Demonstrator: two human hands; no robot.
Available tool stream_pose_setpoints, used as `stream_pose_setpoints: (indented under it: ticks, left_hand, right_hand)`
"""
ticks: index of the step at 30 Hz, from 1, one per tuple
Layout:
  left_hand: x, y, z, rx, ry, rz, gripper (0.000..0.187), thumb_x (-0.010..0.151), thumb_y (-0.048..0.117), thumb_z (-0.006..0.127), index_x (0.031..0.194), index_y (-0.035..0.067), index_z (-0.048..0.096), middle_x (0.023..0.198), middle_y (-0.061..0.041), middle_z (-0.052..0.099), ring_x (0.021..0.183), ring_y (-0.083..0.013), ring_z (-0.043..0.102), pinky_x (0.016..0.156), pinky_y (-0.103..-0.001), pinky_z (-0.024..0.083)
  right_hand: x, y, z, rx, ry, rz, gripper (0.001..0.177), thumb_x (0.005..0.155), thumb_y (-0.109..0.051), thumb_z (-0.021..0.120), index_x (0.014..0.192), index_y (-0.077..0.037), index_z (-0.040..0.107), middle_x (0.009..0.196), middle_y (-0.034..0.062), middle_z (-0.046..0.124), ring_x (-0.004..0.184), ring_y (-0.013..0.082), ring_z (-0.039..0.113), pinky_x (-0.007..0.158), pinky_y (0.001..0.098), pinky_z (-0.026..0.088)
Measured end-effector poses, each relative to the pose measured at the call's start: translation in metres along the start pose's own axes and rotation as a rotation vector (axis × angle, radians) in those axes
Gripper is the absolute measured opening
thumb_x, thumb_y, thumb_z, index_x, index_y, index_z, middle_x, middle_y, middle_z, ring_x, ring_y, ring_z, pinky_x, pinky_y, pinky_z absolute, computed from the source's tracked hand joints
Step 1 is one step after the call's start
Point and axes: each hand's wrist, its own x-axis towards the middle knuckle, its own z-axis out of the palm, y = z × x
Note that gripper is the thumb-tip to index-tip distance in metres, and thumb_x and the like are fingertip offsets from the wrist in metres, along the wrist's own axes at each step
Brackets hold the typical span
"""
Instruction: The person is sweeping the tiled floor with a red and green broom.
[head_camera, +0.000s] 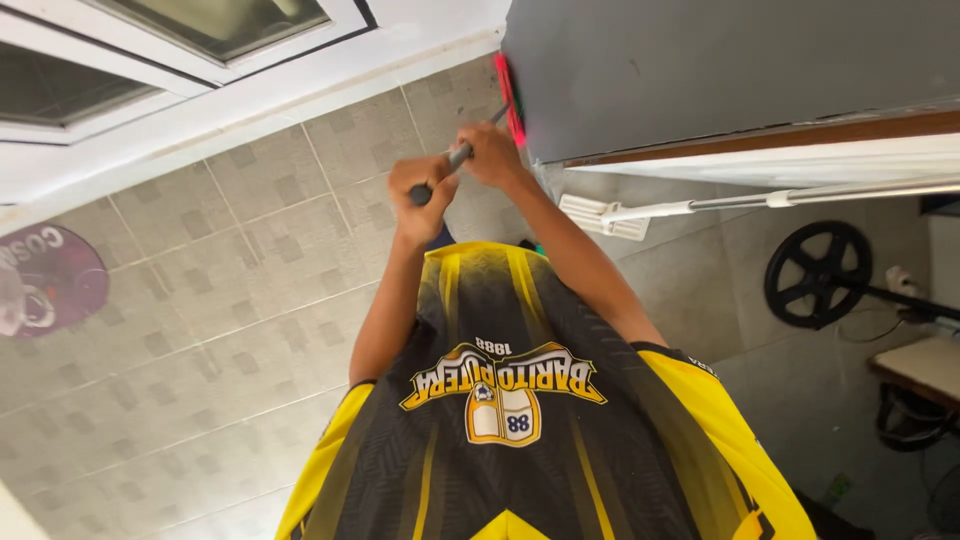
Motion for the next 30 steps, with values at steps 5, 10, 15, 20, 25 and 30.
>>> stream_pose_setpoints:
  ticks: [5, 10, 15, 20, 25, 30]
  left_hand:
    - [0.079, -0.034, -0.041, -0.038, -0.252, -0.078, 0.034, 0.085, -0.006, 0.064, 0.065, 0.001, 0.037, 0.061, -0.005, 0.043, 0.055, -0.0158, 0.041, 0.056, -0.033, 0.033]
    - [0.153, -0.061, -0.088, -0.067, -0.381, -0.213, 0.038, 0.087, -0.005, 0.067, 0.063, 0.003, 0.038, 0.061, -0.004, 0.044, 0.058, -0.0120, 0.040, 0.058, -0.032, 0.034]
    - [0.212, -0.065, -0.121, -0.131, -0.505, -0.300, 0.047, 0.092, -0.004, 0.073, 0.061, 0.006, 0.039, 0.060, -0.002, 0.049, 0.058, -0.0086, 0.044, 0.056, -0.029, 0.035]
    - [0.217, -0.081, -0.145, -0.017, -0.492, -0.281, 0.054, 0.092, -0.004, 0.074, 0.057, 0.007, 0.034, 0.053, 0.000, 0.040, 0.050, -0.0064, 0.031, 0.050, -0.028, 0.023]
    - [0.191, -0.082, -0.147, 0.023, -0.296, -0.264, 0.053, 0.094, -0.003, 0.067, 0.057, 0.007, 0.031, 0.052, 0.000, 0.038, 0.050, -0.0070, 0.030, 0.049, -0.028, 0.022]
    - [0.163, -0.072, -0.143, 0.146, -0.256, -0.237, 0.052, 0.099, 0.002, 0.065, 0.061, 0.003, 0.029, 0.055, 0.001, 0.029, 0.054, -0.0084, 0.023, 0.052, -0.032, 0.019]
  right_hand:
    - [0.076, -0.006, 0.001, -0.014, 0.091, 0.190, 0.011, 0.086, -0.022, 0.073, 0.087, -0.014, 0.067, 0.095, 0.0047, 0.072, 0.102, 0.0308, 0.065, 0.087, 0.0518, 0.044]
    - [0.142, -0.004, 0.026, -0.015, 0.207, 0.338, 0.012, 0.083, -0.020, 0.072, 0.093, -0.015, 0.067, 0.100, 0.0064, 0.072, 0.102, 0.0332, 0.063, 0.086, 0.0523, 0.043]
    - [0.192, -0.026, 0.022, 0.024, 0.217, 0.441, 0.022, 0.078, -0.026, 0.075, 0.090, -0.012, 0.064, 0.095, 0.0070, 0.071, 0.102, 0.0337, 0.060, 0.087, 0.0551, 0.040]
    - [0.214, -0.020, 0.047, -0.020, 0.158, 0.515, 0.016, 0.091, -0.028, 0.069, 0.089, -0.013, 0.065, 0.099, 0.0049, 0.070, 0.104, 0.0325, 0.060, 0.091, 0.0561, 0.041]
    - [0.207, -0.020, 0.074, -0.018, 0.203, 0.482, 0.010, 0.089, -0.024, 0.067, 0.090, -0.014, 0.065, 0.102, 0.0030, 0.070, 0.105, 0.0342, 0.059, 0.088, 0.0573, 0.042]
    - [0.189, -0.037, 0.073, -0.003, 0.139, 0.541, 0.013, 0.086, -0.026, 0.069, 0.088, -0.015, 0.064, 0.101, 0.0024, 0.069, 0.109, 0.0316, 0.059, 0.090, 0.0590, 0.041]
